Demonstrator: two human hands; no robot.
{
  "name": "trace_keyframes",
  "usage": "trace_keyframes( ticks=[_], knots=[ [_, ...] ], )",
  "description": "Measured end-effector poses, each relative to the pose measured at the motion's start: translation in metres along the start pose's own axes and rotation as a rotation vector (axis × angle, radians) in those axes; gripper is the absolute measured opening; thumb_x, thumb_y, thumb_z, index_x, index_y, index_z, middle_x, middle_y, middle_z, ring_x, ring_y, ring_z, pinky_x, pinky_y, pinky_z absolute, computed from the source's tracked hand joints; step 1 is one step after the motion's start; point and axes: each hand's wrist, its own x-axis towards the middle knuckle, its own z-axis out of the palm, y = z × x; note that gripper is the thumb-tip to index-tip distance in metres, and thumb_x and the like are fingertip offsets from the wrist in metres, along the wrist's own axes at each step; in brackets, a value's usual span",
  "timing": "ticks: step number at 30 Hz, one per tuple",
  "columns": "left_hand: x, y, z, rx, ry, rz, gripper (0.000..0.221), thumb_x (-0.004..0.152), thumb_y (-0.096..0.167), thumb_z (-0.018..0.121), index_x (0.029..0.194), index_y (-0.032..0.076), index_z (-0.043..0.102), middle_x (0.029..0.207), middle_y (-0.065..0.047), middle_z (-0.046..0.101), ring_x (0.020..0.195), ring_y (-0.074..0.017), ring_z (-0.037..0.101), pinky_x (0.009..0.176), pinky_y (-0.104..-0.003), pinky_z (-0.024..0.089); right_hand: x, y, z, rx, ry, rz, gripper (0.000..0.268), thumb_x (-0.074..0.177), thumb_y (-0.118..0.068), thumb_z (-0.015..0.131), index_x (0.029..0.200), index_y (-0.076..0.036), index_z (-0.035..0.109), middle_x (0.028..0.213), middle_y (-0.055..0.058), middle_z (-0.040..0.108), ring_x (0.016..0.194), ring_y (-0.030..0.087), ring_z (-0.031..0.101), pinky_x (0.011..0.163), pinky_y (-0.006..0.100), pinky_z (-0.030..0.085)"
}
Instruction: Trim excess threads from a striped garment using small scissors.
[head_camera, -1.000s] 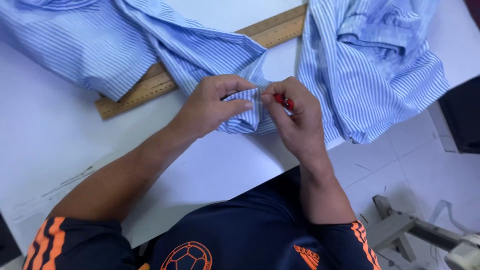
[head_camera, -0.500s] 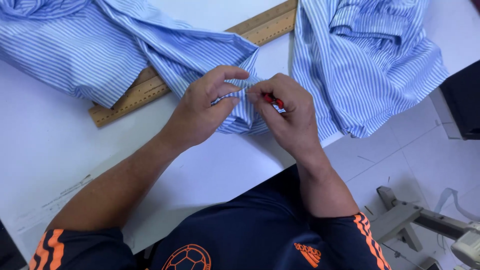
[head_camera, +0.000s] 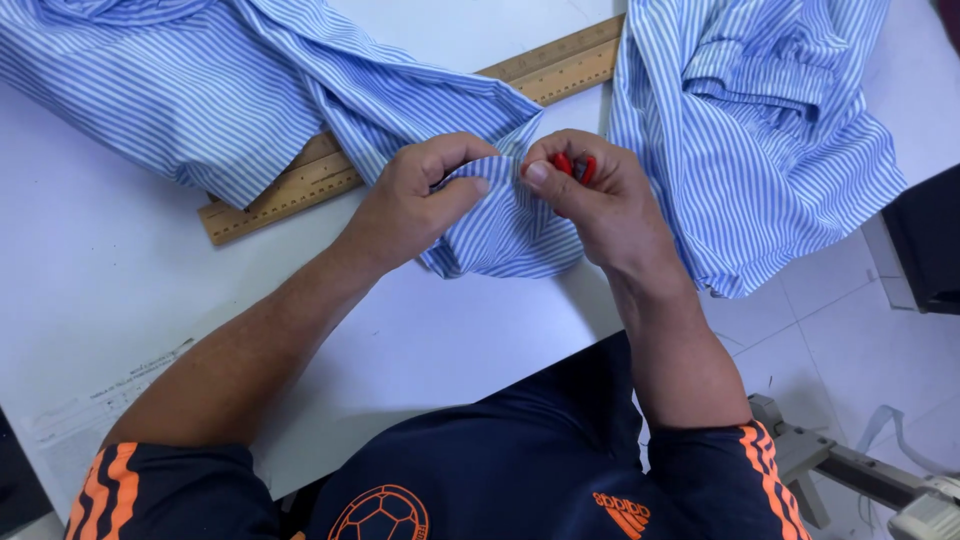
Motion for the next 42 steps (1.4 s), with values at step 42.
trace_keyframes(
  ticks=[42],
  knots=[
    [-0.004,0.001,0.028,-0.532,0.074,0.044,0.02,0.091,-0.01,0.068,0.077,0.003,0.063,0.062,0.004,0.039,0.058,-0.0004,0.036,0.053,-0.018,0.031,-0.048,-0.053,0.028,-0.606,0.1,0.005,0.015,0.097,-0.011,0.07,0.108,-0.002,0.066,0.078,0.02,0.07,0.069,0.04,0.074,0.061,0.044,0.058]
  ],
)
